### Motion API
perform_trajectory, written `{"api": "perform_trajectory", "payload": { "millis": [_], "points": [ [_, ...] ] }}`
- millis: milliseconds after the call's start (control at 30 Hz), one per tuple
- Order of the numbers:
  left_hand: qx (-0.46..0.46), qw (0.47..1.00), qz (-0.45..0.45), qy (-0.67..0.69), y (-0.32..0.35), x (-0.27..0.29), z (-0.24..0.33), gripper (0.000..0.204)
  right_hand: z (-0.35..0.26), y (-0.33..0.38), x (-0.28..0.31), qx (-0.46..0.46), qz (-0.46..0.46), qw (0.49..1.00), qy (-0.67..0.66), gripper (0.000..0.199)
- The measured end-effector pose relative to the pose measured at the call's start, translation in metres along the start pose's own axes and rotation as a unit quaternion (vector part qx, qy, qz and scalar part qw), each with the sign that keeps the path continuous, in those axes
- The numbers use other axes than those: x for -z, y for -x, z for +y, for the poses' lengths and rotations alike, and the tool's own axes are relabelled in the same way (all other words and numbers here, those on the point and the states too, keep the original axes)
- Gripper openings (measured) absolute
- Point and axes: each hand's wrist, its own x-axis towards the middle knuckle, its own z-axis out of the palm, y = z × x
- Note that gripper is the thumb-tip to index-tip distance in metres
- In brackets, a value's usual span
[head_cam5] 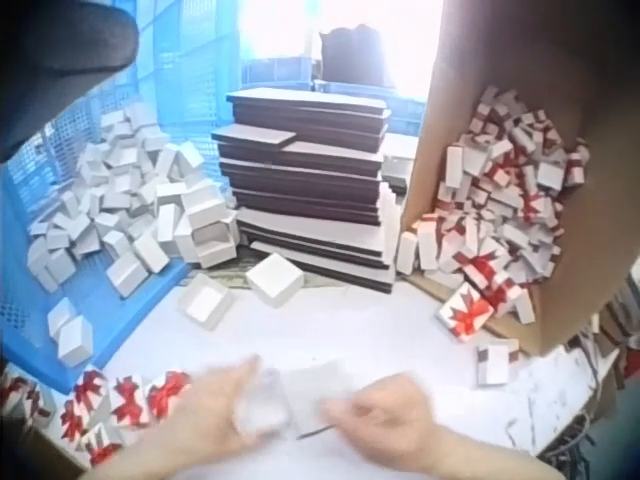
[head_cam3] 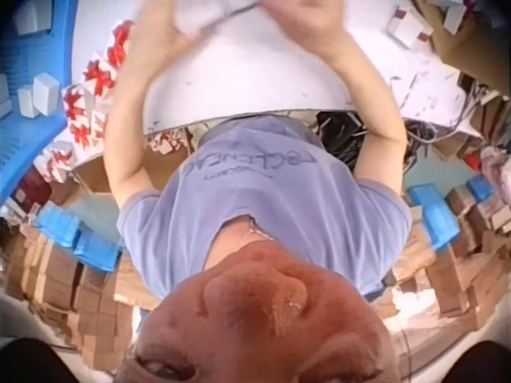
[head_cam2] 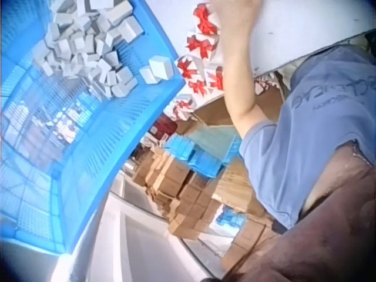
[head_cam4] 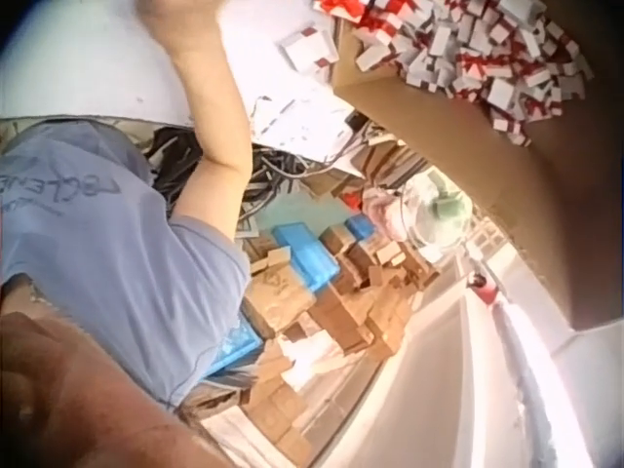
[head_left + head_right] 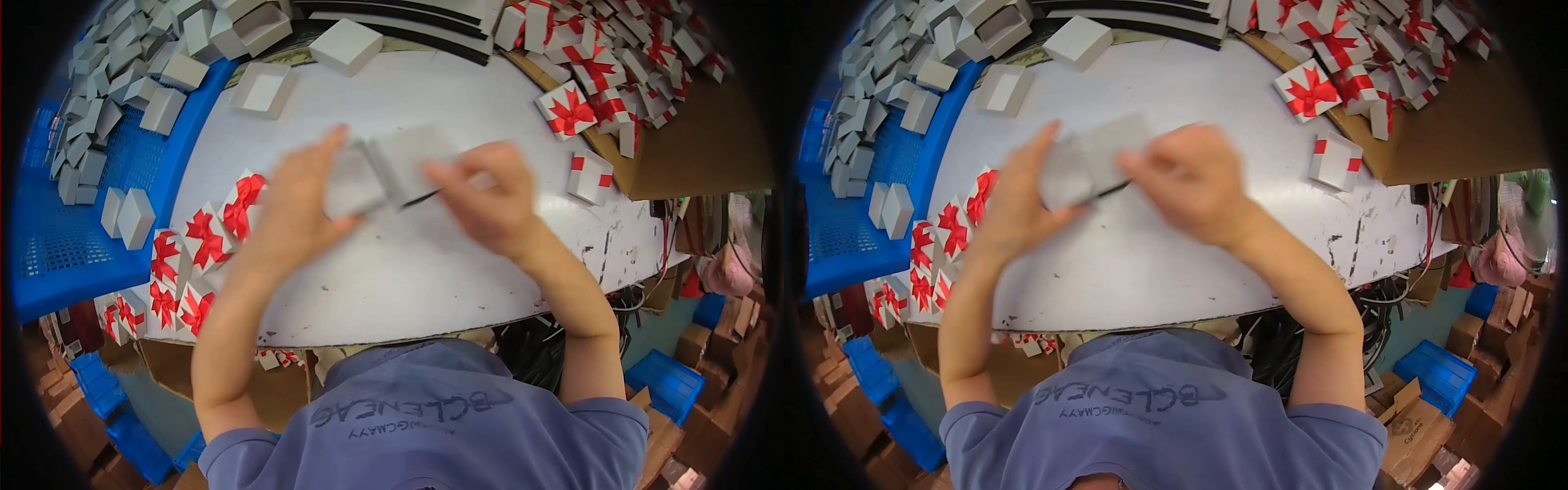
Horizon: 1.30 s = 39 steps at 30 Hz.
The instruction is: Packaging small white gift boxes with red bows into grey protective sleeves/boxes.
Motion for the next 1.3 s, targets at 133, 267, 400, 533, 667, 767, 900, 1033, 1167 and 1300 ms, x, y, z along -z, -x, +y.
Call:
{"api": "perform_trajectory", "payload": {
  "millis": [133,267,400,533,667,767,900,1033,1167,1300],
  "points": [
    [-0.038,0.976,-0.037,0.21,0.015,-0.046,0.016,0.087,-0.014,0.014,-0.016,0.046,-0.217,0.97,-0.1,0.023],
    [-0.165,0.977,-0.015,0.137,0.037,-0.047,0.001,0.074,0.004,0.0,0.019,-0.073,-0.252,0.945,-0.197,0.038],
    [-0.182,0.98,-0.075,-0.034,0.042,-0.017,-0.005,0.053,0.104,0.01,0.076,-0.1,-0.341,0.878,0.322,0.063],
    [-0.172,0.969,-0.158,-0.085,0.03,-0.01,0.011,0.054,0.123,0.016,0.074,-0.106,-0.307,0.897,0.3,0.06],
    [-0.15,0.981,-0.093,0.08,0.034,-0.048,-0.006,0.068,0.043,-0.02,0.013,-0.117,-0.298,0.932,-0.172,0.066],
    [-0.15,0.936,0.126,0.292,0.022,-0.069,-0.01,0.083,0.003,-0.008,-0.012,-0.116,-0.304,0.93,-0.173,0.073],
    [-0.134,0.986,-0.002,0.103,0.017,-0.06,0.001,0.088,-0.014,0.014,-0.019,-0.066,-0.252,0.963,-0.075,0.067],
    [-0.106,0.992,-0.055,-0.049,0.015,-0.044,0.009,0.089,-0.017,0.022,-0.024,-0.055,-0.248,0.966,-0.037,0.065],
    [-0.047,0.982,-0.068,-0.172,0.019,-0.011,-0.002,0.085,0.034,-0.029,-0.028,-0.048,-0.405,0.907,-0.103,0.068],
    [0.106,0.963,-0.072,-0.235,0.047,0.036,-0.03,0.082,0.141,-0.071,-0.046,-0.082,-0.172,0.956,0.221,0.063]
  ]
}}
